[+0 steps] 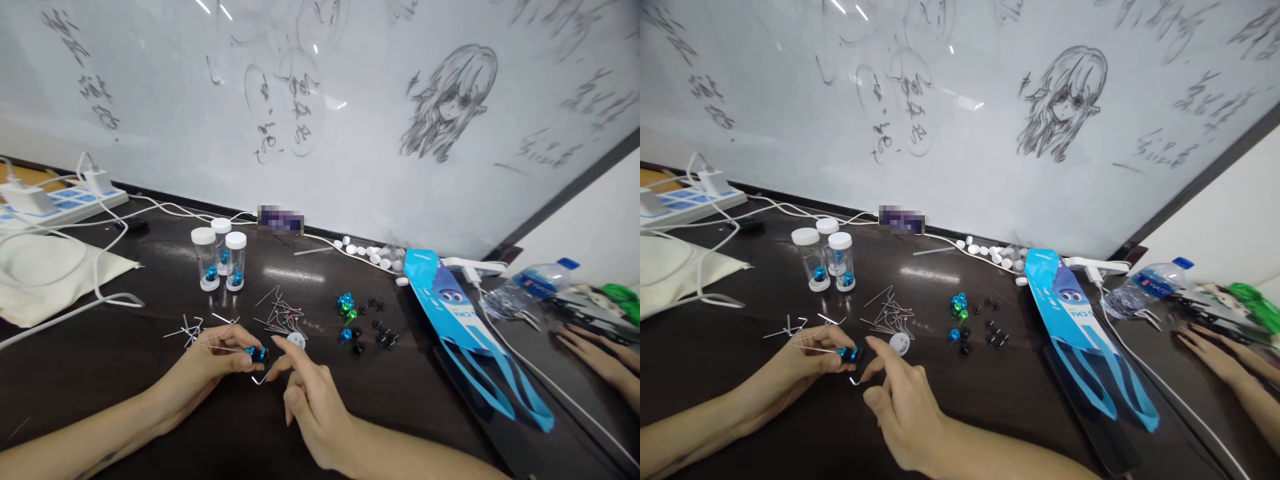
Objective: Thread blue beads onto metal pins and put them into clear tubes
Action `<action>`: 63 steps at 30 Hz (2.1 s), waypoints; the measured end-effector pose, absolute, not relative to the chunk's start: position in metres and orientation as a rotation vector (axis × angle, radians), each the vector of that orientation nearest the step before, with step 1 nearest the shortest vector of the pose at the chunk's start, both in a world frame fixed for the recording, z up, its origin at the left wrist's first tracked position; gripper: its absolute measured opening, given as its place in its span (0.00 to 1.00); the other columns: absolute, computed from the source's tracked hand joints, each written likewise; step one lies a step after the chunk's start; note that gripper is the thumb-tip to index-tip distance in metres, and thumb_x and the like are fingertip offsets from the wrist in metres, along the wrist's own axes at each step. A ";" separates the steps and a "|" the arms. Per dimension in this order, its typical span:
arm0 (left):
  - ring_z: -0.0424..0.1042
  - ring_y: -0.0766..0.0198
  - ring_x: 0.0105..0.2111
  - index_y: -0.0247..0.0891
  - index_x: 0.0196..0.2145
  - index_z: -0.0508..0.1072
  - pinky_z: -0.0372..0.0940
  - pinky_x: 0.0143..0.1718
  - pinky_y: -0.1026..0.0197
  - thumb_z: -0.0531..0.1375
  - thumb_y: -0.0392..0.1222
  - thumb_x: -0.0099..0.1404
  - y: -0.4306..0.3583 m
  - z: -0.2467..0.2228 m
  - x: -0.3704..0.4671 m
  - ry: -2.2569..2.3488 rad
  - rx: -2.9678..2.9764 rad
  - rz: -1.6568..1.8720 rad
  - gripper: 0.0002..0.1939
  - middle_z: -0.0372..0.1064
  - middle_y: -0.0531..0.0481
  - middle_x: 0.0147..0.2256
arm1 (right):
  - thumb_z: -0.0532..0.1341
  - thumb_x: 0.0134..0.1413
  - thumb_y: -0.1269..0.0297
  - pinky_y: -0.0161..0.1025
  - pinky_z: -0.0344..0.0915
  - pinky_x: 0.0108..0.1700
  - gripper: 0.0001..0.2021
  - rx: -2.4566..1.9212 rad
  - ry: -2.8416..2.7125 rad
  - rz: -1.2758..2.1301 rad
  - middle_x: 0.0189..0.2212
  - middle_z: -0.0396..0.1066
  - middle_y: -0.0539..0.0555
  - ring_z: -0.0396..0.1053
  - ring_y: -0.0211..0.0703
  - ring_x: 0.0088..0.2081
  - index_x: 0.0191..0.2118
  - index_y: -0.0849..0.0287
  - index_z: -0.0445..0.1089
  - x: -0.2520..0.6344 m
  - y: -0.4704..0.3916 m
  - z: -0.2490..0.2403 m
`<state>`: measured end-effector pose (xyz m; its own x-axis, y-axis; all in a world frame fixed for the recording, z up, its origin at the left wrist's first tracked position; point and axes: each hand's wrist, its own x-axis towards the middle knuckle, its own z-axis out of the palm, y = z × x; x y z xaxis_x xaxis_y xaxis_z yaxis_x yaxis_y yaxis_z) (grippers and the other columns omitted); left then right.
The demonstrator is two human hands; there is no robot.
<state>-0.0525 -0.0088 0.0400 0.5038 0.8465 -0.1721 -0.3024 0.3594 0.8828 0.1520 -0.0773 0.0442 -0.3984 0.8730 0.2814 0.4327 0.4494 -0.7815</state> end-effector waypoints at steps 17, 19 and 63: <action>0.76 0.63 0.30 0.38 0.29 0.80 0.68 0.37 0.64 0.71 0.32 0.50 -0.009 0.038 -0.053 0.716 0.920 0.823 0.07 0.77 0.51 0.27 | 0.41 0.68 0.47 0.39 0.66 0.39 0.26 -1.103 -2.022 0.795 0.41 0.73 0.54 0.68 0.36 0.24 0.65 0.54 0.49 0.152 -0.077 0.045; 0.77 0.62 0.31 0.38 0.30 0.80 0.68 0.37 0.64 0.71 0.33 0.50 -0.009 0.039 -0.053 0.719 0.926 0.822 0.08 0.78 0.51 0.27 | 0.41 0.68 0.48 0.39 0.66 0.39 0.26 -1.113 -2.029 0.790 0.40 0.73 0.53 0.68 0.36 0.24 0.65 0.54 0.49 0.152 -0.077 0.046; 0.77 0.64 0.30 0.38 0.30 0.80 0.68 0.36 0.66 0.71 0.33 0.50 -0.009 0.039 -0.052 0.714 0.911 0.822 0.08 0.78 0.51 0.26 | 0.40 0.67 0.45 0.40 0.66 0.40 0.28 -1.100 -2.039 0.800 0.36 0.73 0.53 0.71 0.41 0.31 0.65 0.54 0.50 0.152 -0.076 0.045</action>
